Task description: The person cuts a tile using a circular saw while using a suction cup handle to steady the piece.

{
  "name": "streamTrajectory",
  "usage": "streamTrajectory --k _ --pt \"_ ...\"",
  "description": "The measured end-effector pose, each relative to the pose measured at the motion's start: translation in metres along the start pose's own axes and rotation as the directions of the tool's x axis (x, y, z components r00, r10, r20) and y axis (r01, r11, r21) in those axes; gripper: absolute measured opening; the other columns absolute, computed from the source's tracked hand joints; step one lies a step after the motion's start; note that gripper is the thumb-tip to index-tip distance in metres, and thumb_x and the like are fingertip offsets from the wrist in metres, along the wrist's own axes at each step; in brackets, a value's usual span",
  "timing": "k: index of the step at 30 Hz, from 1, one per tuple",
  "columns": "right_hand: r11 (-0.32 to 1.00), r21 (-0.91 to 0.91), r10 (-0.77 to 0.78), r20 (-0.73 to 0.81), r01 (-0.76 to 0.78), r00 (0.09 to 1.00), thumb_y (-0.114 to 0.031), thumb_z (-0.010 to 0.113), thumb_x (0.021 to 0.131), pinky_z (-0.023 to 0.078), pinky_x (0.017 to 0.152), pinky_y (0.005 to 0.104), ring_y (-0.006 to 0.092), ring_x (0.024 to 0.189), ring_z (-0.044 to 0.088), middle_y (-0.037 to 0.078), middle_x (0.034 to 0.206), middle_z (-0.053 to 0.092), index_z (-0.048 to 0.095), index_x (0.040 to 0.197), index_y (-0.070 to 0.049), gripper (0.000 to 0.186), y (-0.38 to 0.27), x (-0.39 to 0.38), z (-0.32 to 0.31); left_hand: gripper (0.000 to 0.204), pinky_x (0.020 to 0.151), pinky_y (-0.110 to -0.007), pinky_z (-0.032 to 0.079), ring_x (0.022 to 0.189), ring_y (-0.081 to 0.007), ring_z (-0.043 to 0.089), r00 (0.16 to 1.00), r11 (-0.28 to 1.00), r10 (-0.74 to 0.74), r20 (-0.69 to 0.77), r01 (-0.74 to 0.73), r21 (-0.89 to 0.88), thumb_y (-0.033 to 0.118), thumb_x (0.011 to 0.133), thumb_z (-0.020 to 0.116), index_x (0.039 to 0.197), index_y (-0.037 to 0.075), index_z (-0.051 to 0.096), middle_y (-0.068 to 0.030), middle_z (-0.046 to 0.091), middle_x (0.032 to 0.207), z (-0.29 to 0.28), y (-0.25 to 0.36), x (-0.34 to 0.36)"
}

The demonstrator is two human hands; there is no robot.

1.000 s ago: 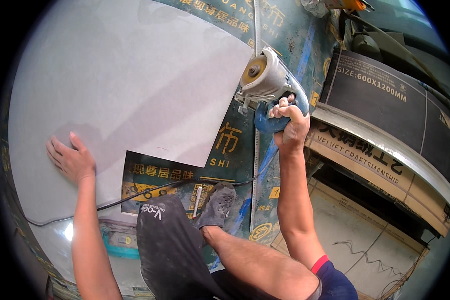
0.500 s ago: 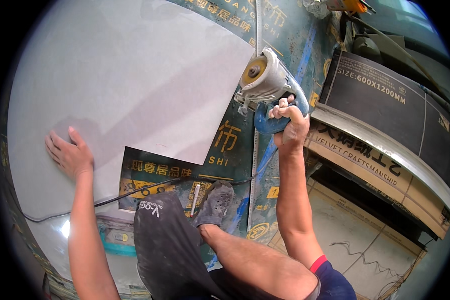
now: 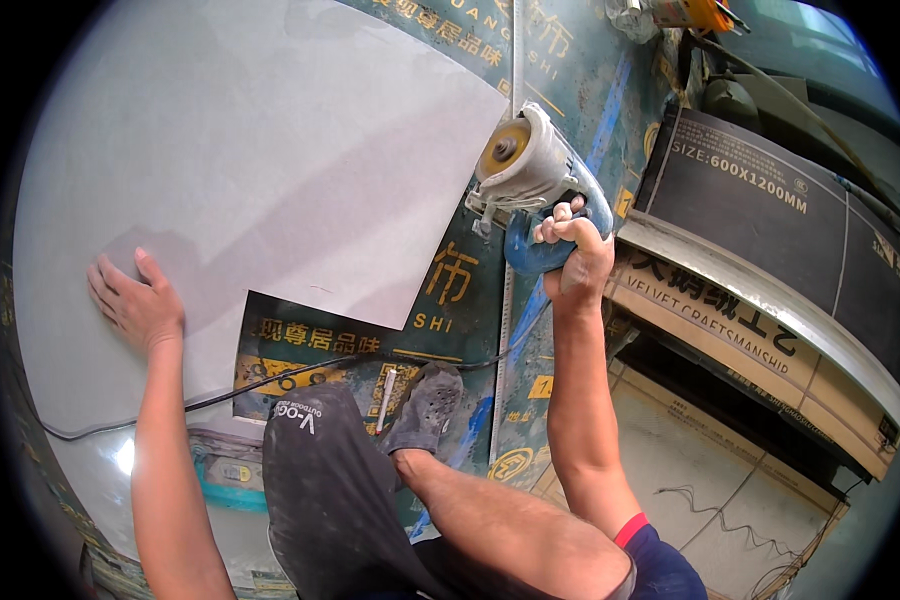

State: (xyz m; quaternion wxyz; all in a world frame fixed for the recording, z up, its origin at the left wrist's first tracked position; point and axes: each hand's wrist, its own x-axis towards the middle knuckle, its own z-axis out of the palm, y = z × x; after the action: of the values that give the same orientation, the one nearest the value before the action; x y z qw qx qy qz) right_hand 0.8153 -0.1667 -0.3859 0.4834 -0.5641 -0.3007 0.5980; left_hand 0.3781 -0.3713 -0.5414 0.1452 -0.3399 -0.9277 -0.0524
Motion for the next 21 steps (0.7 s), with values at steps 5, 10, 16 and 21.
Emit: streamTrajectory --k 5,10,16,21 --pt "1.000 0.013 0.002 -0.009 -0.002 1.000 0.005 0.054 0.070 0.047 0.063 0.0340 0.0183 0.062 0.051 0.006 0.078 0.051 0.050 0.099 -0.004 0.031 0.0005 -0.0041 0.0014 0.066 0.119 -0.047 0.029 0.146 -0.0353 0.033 1.000 1.000 -0.011 0.020 0.010 0.029 0.050 0.102 0.045 0.149 0.004 0.038 -0.0194 0.037 0.156 -0.0020 0.0010 -0.0001" --pt "0.999 0.028 0.016 -0.009 -0.016 1.000 0.005 0.054 0.070 0.047 0.063 0.0340 0.0183 0.062 0.051 0.006 0.078 0.051 0.050 0.098 -0.005 0.030 0.0014 -0.0029 -0.0015 0.068 0.120 -0.047 0.028 0.146 -0.0350 0.032 1.000 1.000 -0.004 0.009 0.004 0.012 0.052 0.102 0.044 0.149 0.003 0.038 -0.0197 0.036 0.157 0.0007 -0.0011 -0.0001" --pt "1.000 0.013 0.019 -0.007 -0.019 1.000 0.004 0.053 0.071 0.046 0.064 0.0340 0.0180 0.064 0.050 0.005 0.080 0.051 0.050 0.099 -0.005 0.030 0.0015 -0.0040 -0.0013 0.066 0.119 -0.048 0.029 0.145 -0.0368 0.034 1.000 1.000 0.003 -0.005 -0.003 0.003 0.050 0.102 0.046 0.147 0.002 0.039 -0.0212 0.038 0.154 -0.0018 0.0016 0.0007" --pt "1.000 -0.014 0.016 0.018 -0.016 1.000 0.002 0.054 0.073 0.045 0.068 0.0344 0.0174 0.067 0.049 0.004 0.082 0.050 0.052 0.101 -0.006 0.029 0.0024 -0.0054 -0.0029 0.066 0.119 -0.048 0.029 0.145 -0.0367 0.034 1.000 1.000 -0.005 -0.003 0.005 0.012 0.050 0.102 0.046 0.147 0.002 0.039 -0.0218 0.039 0.154 -0.0011 0.0016 0.0009"
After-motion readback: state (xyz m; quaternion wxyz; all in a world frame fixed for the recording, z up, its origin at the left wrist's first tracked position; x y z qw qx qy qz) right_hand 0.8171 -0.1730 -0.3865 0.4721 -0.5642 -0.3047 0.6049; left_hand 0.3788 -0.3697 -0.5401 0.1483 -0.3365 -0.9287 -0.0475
